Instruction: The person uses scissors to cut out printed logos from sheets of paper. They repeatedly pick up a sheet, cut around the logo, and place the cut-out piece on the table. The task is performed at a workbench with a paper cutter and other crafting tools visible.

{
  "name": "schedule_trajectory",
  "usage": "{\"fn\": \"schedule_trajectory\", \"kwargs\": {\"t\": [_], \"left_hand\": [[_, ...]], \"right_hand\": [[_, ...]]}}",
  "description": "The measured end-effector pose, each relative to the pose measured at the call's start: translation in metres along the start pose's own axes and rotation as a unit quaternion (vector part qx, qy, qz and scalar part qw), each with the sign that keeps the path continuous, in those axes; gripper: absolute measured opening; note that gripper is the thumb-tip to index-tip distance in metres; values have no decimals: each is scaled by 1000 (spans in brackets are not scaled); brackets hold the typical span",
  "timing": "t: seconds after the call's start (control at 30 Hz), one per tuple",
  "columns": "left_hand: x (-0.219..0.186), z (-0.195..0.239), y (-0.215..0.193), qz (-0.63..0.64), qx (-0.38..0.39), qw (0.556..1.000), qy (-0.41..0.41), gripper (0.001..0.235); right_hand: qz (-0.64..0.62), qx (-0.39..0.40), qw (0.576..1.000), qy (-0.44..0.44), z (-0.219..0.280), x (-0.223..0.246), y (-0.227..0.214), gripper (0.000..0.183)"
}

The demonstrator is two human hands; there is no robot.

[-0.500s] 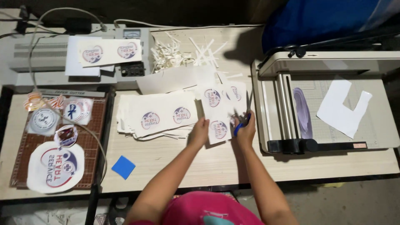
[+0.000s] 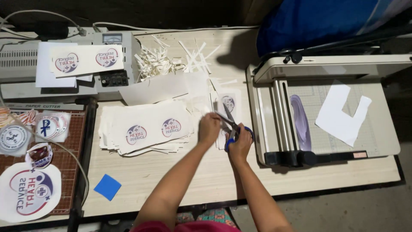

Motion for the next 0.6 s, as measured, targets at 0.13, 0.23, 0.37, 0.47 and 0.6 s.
{"fn": "schedule_trajectory", "kwargs": {"t": [0.13,0.23,0.37,0.47,0.6], "left_hand": [[29,-43,-4,-53,-42,997,44,16],[29,-79,6,-93,-68,985,130,27],[51,-114,42,-97,11,994,41,39],[50,-126,52,-83,46,995,-31,31],[36,-129,37,-62,80,990,-99,23]], "right_hand": [[-2,-10,1000,-16,2,3,-2,73],[4,-14,1000,-22,1,5,-2,72],[13,-5,1000,-12,0,4,-1,72],[15,0,1000,-3,-1,2,0,72],[17,5,1000,2,1,0,2,72]]}}
Point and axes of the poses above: each hand's wrist, its own z-axis away from the middle knuckle, its own y-axis out of the palm, x = y × z, the point moved 8 cm from there along -z, towards the middle knuckle, and after that the axes turned 15 degrees about y, right-handed, at the moved point
